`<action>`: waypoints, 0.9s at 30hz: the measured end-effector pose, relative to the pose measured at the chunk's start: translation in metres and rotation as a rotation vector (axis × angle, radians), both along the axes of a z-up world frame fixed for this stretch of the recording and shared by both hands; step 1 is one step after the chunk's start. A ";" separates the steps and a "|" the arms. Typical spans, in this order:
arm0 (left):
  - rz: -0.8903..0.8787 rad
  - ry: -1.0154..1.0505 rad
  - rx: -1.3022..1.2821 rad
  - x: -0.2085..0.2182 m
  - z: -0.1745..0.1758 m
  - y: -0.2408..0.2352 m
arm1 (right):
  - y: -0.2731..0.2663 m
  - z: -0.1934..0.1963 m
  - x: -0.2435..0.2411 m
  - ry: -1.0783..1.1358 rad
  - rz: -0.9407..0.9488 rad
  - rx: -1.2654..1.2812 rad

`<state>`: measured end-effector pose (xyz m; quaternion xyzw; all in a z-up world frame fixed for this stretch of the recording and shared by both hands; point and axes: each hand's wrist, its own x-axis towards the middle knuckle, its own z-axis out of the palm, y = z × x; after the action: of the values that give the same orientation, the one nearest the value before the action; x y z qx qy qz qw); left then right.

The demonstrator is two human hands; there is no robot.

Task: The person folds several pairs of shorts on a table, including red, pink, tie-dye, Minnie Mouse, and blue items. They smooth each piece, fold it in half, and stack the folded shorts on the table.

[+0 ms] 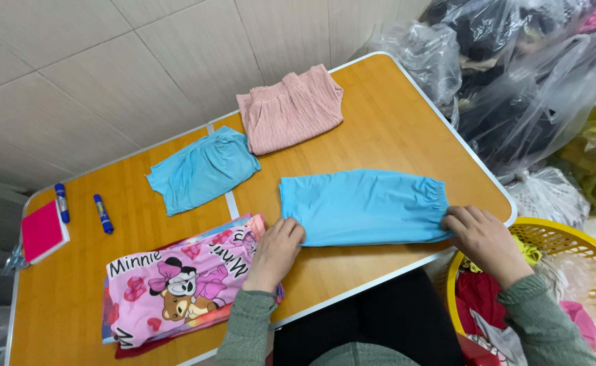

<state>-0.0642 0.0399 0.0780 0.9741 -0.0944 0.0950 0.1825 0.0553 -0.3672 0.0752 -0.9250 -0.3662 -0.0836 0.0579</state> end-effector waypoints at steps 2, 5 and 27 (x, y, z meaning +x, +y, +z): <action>-0.010 -0.060 0.071 -0.004 -0.004 -0.007 | 0.001 -0.003 -0.007 0.023 -0.057 0.021; 0.021 0.013 0.107 -0.019 -0.006 -0.013 | 0.000 -0.007 -0.018 0.254 -0.105 0.129; 0.601 0.099 -0.440 -0.006 -0.043 -0.046 | 0.015 -0.056 -0.008 0.656 -0.803 0.751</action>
<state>-0.0705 -0.0057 0.0352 0.8993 0.2272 0.1152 0.3556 0.0469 -0.3518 0.0197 -0.8843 0.1000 0.0659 0.4513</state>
